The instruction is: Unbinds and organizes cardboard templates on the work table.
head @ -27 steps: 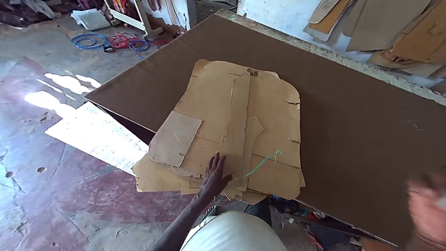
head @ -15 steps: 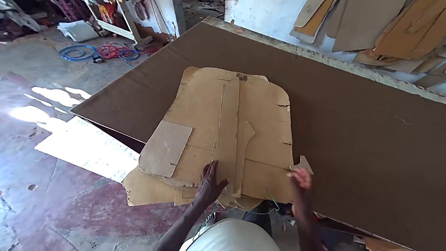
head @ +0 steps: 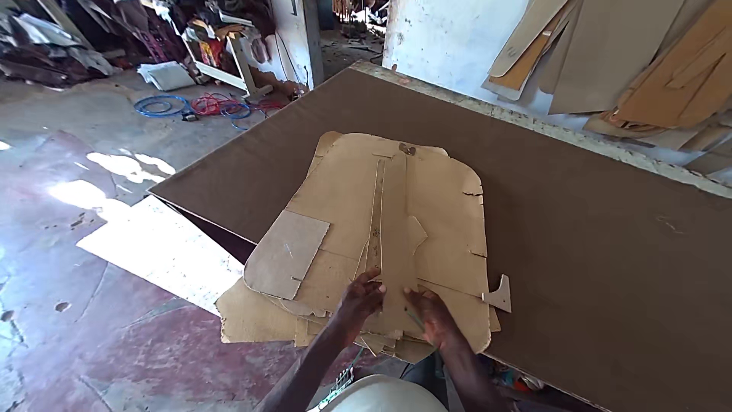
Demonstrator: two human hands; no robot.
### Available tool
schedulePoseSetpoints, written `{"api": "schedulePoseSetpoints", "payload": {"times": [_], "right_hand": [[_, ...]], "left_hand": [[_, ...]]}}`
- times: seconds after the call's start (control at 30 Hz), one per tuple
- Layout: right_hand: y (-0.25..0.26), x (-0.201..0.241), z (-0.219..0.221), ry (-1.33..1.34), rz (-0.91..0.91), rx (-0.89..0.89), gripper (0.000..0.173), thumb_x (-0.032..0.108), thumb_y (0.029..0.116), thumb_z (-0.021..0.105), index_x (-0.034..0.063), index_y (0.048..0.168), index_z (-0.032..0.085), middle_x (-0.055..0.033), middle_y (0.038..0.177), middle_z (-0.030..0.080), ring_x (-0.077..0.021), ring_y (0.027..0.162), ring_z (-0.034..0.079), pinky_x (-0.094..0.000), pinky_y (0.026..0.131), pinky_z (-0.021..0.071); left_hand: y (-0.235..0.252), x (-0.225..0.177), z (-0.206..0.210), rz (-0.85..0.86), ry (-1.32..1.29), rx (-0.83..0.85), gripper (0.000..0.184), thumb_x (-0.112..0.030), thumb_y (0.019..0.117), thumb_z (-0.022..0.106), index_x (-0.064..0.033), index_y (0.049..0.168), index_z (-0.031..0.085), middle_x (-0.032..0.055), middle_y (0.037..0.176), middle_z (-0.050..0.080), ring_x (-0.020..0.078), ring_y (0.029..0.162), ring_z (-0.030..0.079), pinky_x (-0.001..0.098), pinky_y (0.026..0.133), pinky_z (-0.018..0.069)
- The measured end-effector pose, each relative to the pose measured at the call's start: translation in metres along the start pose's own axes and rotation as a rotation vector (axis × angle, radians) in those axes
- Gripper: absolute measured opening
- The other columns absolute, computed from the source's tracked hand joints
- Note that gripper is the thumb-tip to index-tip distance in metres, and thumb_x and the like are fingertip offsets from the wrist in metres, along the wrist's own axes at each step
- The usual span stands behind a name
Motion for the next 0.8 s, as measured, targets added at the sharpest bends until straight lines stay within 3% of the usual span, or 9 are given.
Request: {"api": "schedulePoseSetpoints", "payload": {"times": [0.03, 0.1, 0.17, 0.2, 0.27, 0.4, 0.57, 0.7, 0.8], "right_hand": [[-0.006, 0.01, -0.001, 0.065, 0.011, 0.016, 0.023, 0.015, 0.099, 0.066, -0.0001, 0.117, 0.067, -0.0161, 0.101, 0.073, -0.0236, 0.089, 0.071, -0.0428, 0.082, 0.061], [-0.018, 0.038, -0.009, 0.101, -0.051, 0.034, 0.019, 0.012, 0.0989, 0.065, 0.0028, 0.115, 0.068, -0.0141, 0.1, 0.072, -0.0221, 0.087, 0.07, -0.043, 0.08, 0.0606], [-0.032, 0.066, -0.029, 0.085, -0.136, 0.028, 0.021, 0.016, 0.0979, 0.065, 0.0092, 0.117, 0.068, -0.0089, 0.099, 0.073, -0.0175, 0.084, 0.071, -0.039, 0.075, 0.0617], [-0.04, 0.079, -0.042, 0.09, -0.176, 0.016, 0.022, 0.018, 0.0964, 0.066, 0.0123, 0.117, 0.069, -0.0065, 0.097, 0.073, -0.0146, 0.08, 0.071, -0.0358, 0.07, 0.0625], [-0.064, 0.112, -0.068, 0.1, -0.244, -0.009, 0.021, 0.014, 0.0943, 0.066, 0.0121, 0.115, 0.07, -0.0072, 0.095, 0.074, -0.0134, 0.077, 0.072, -0.0339, 0.066, 0.0632], [-0.116, 0.155, -0.148, -0.019, -0.411, -0.11, 0.032, 0.018, 0.0823, 0.073, 0.013, 0.114, 0.071, -0.0045, 0.092, 0.075, -0.0096, 0.076, 0.073, -0.0295, 0.065, 0.0639], [-0.173, 0.151, -0.245, -0.161, -0.556, -0.272, 0.034, 0.023, 0.0777, 0.078, 0.0172, 0.11, 0.073, 0.0035, 0.091, 0.075, -0.0037, 0.077, 0.071, -0.0227, 0.066, 0.0618], [-0.183, 0.094, -0.303, -0.25, -0.37, -0.34, 0.028, 0.011, 0.0821, 0.069, 0.0114, 0.11, 0.071, 0.0018, 0.091, 0.076, -0.0073, 0.079, 0.073, -0.0249, 0.07, 0.0623], [-0.177, 0.031, -0.358, -0.415, -0.212, -0.589, 0.036, 0.011, 0.0904, 0.066, 0.0034, 0.126, 0.063, -0.0052, 0.105, 0.071, -0.0108, 0.09, 0.069, -0.0293, 0.078, 0.0596]], "left_hand": [[-0.001, 0.002, 0.005, 0.001, 0.0, 0.06, 0.044, -0.019, 0.1061, 0.054, -0.0137, 0.149, 0.049, 0.0163, 0.116, 0.068, 0.0245, 0.091, 0.069, 0.0397, 0.083, 0.0584], [-0.004, 0.01, 0.019, 0.001, 0.168, 0.249, 0.045, -0.036, 0.1092, 0.043, -0.0221, 0.152, 0.045, 0.0103, 0.119, 0.067, 0.0183, 0.083, 0.067, 0.0348, 0.077, 0.0581], [-0.013, 0.024, 0.037, -0.012, 0.38, 0.465, 0.051, -0.043, 0.1089, 0.039, -0.0181, 0.153, 0.044, 0.0088, 0.117, 0.068, 0.0155, 0.078, 0.067, 0.0339, 0.072, 0.0585], [-0.018, 0.031, 0.045, -0.009, 0.487, 0.555, 0.051, -0.042, 0.1088, 0.041, -0.0117, 0.149, 0.049, 0.0089, 0.117, 0.069, 0.0145, 0.077, 0.067, 0.0336, 0.071, 0.0584], [-0.021, 0.043, 0.048, 0.02, 0.679, 0.614, 0.046, -0.041, 0.109, 0.044, -0.0014, 0.122, 0.065, 0.0101, 0.099, 0.07, 0.0151, 0.071, 0.065, 0.0356, 0.068, 0.058], [-0.013, 0.023, 0.012, 0.098, 0.568, 0.311, 0.044, -0.035, 0.109, 0.042, -0.0002, 0.1, 0.067, 0.0042, 0.081, 0.066, 0.0109, 0.066, 0.062, 0.0303, 0.063, 0.0565], [-0.015, -0.014, -0.063, 0.147, 0.42, -0.121, 0.039, -0.036, 0.1096, 0.043, -0.008, 0.107, 0.07, 0.0063, 0.089, 0.072, 0.0138, 0.059, 0.06, 0.0295, 0.058, 0.0527], [-0.021, -0.007, -0.083, 0.138, 0.443, -0.172, 0.031, -0.029, 0.1096, 0.047, -0.0072, 0.115, 0.069, 0.0062, 0.113, 0.074, 0.0182, 0.093, 0.071, 0.0353, 0.083, 0.0583], [-0.022, 0.0, -0.08, 0.142, 0.425, -0.154, 0.032, -0.028, 0.1094, 0.048, -0.007, 0.122, 0.068, 0.0065, 0.121, 0.071, 0.0203, 0.109, 0.068, 0.0389, 0.093, 0.056]]}}
Point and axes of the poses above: each hand's wrist, its own y-axis towards the middle knuckle, its own z-axis out of the palm, x = y × z, the point moved 8 cm from there along y, towards the middle knuckle
